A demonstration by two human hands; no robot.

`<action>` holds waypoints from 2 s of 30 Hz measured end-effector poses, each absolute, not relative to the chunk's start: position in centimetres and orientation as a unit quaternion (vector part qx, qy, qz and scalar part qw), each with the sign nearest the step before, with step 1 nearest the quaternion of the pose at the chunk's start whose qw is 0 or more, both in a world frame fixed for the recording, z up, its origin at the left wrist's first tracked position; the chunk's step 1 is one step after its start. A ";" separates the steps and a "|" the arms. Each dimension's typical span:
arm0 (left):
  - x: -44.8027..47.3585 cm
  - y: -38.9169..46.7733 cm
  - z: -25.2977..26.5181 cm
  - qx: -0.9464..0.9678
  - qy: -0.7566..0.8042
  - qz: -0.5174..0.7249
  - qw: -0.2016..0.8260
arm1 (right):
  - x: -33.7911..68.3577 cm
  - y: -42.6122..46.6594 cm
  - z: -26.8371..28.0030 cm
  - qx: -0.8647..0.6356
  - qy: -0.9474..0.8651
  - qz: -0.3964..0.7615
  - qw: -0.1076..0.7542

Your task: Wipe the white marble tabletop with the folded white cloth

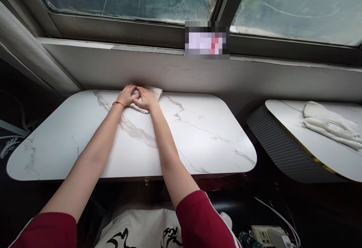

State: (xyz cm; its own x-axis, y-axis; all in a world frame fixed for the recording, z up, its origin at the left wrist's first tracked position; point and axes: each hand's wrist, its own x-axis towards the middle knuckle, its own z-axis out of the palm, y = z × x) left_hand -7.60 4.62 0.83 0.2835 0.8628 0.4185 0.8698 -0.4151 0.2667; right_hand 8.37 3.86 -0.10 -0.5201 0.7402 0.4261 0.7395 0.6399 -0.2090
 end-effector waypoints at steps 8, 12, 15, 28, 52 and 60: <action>-6.9 3.3 1.5 -0.816 -0.548 -0.181 0.046 | 9.5 3.2 0.2 -0.411 -0.893 -0.022 0.181; -5.9 2.3 1.8 -0.813 -0.563 -0.138 0.062 | 10.7 2.8 0.2 -0.392 -0.905 -0.033 0.160; -4.9 1.3 1.7 -0.817 -0.561 -0.117 0.064 | 11.7 2.0 0.0 -0.382 -0.911 -0.043 0.148; 3.6 -9.3 -0.1 -0.893 -0.427 -0.134 0.049 | 21.8 -12.2 -0.5 -0.386 -0.903 -0.020 0.186; 11.3 3.2 1.7 -0.921 -0.363 -0.129 0.057 | 27.8 -0.8 -0.7 -0.488 -0.857 -0.031 0.162; 13.1 4.0 0.8 -0.904 -0.380 -0.188 0.052 | 30.1 0.0 -0.3 -0.467 -0.870 -0.036 0.155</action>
